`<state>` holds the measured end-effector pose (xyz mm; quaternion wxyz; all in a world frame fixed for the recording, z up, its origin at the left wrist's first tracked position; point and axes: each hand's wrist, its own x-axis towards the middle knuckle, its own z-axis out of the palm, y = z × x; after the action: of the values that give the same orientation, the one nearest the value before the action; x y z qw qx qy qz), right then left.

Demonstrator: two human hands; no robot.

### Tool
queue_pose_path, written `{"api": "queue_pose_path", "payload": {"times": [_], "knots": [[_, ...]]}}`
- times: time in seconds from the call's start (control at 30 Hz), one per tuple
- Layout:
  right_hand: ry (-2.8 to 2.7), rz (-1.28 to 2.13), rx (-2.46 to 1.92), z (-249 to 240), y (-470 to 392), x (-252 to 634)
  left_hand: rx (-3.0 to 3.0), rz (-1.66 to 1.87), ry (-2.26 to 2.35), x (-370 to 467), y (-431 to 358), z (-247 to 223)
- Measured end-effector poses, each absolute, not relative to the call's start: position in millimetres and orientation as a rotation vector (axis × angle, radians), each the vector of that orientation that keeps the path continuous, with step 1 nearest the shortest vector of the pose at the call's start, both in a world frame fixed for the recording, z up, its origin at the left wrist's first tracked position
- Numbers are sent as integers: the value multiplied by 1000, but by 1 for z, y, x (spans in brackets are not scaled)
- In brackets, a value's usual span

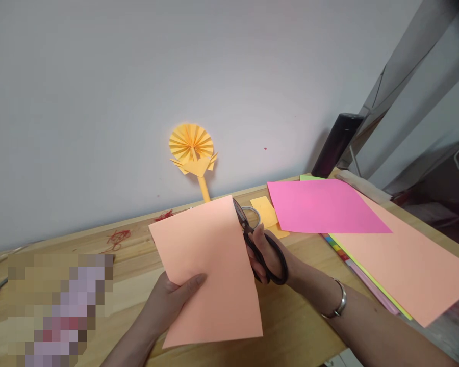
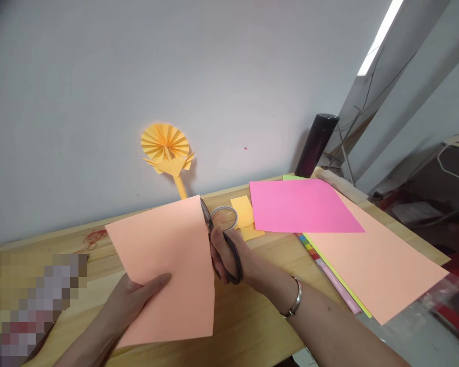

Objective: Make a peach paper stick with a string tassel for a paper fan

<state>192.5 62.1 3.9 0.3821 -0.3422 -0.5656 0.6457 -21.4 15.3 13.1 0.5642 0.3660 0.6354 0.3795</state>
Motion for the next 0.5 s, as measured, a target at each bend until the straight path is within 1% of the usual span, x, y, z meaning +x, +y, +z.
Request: {"api": "queue_pose_path", "payload": {"times": [0.5], "knots": [[-1447, 1574, -887, 10, 62, 190, 884, 885, 1484, -21, 16, 14]]}}
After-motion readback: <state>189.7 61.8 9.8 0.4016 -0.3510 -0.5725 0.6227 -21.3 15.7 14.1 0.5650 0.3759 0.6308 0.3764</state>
